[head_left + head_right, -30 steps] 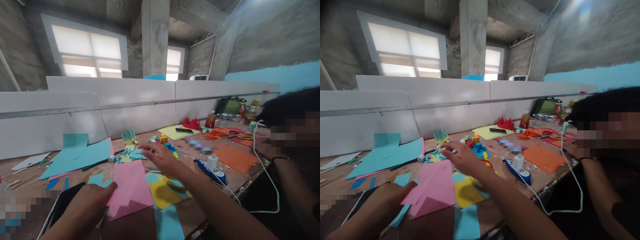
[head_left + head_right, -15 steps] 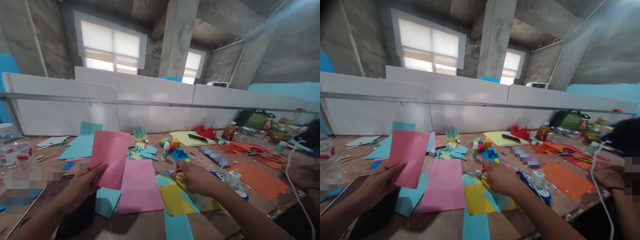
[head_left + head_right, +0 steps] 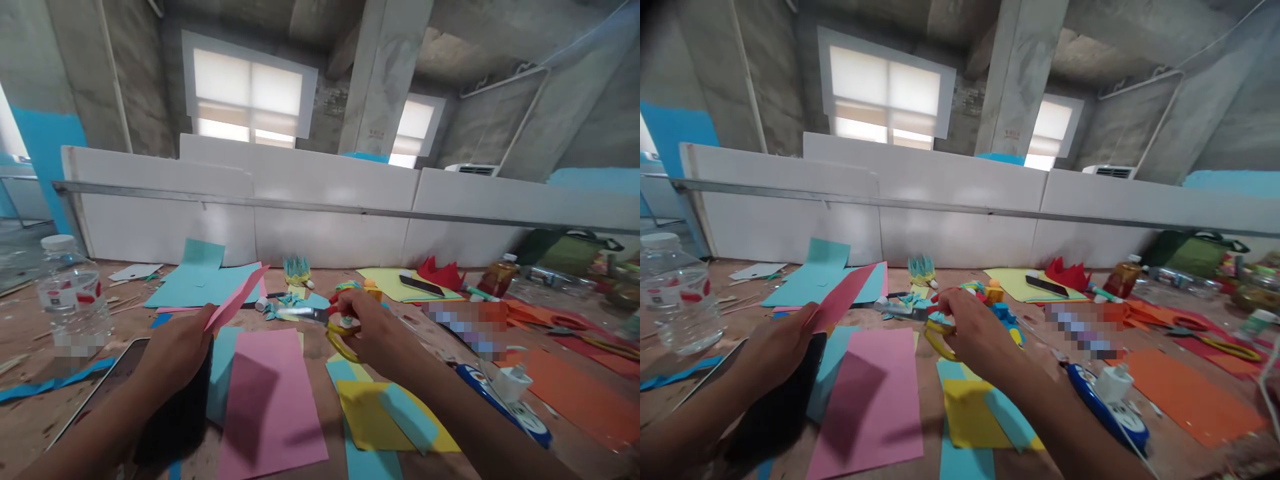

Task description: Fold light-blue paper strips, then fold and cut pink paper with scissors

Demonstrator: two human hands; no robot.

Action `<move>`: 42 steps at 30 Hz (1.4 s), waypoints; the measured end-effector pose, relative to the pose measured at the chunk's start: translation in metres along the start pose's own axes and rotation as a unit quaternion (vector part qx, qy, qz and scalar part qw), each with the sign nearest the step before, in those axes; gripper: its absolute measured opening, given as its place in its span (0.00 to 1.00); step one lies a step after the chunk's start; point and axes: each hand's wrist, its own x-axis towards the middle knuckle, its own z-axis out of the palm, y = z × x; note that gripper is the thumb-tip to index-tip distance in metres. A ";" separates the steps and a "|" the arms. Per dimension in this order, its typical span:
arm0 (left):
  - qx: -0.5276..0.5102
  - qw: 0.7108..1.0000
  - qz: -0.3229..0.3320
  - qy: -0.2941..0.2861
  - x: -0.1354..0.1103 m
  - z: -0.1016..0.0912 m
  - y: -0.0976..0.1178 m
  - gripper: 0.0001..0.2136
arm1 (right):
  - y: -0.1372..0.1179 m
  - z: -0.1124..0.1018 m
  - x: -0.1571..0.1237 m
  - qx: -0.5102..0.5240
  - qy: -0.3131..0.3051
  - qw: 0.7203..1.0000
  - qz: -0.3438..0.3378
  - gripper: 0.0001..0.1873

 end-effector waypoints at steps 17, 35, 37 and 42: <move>-0.767 0.596 -0.231 0.060 -0.004 0.001 0.034 0.19 | -0.044 0.086 -0.035 0.743 -0.321 0.566 0.154 0.42; -0.803 0.531 -0.269 0.046 -0.020 0.016 0.053 0.18 | -0.058 0.115 -0.068 0.826 -0.317 0.403 0.232 0.37; -0.800 0.532 -0.273 0.040 -0.021 0.015 0.053 0.18 | -0.056 0.115 -0.066 0.826 -0.332 0.392 0.233 0.37; -0.793 0.532 -0.295 0.032 -0.021 0.008 0.054 0.20 | -0.053 0.118 -0.065 0.829 -0.349 0.375 0.223 0.36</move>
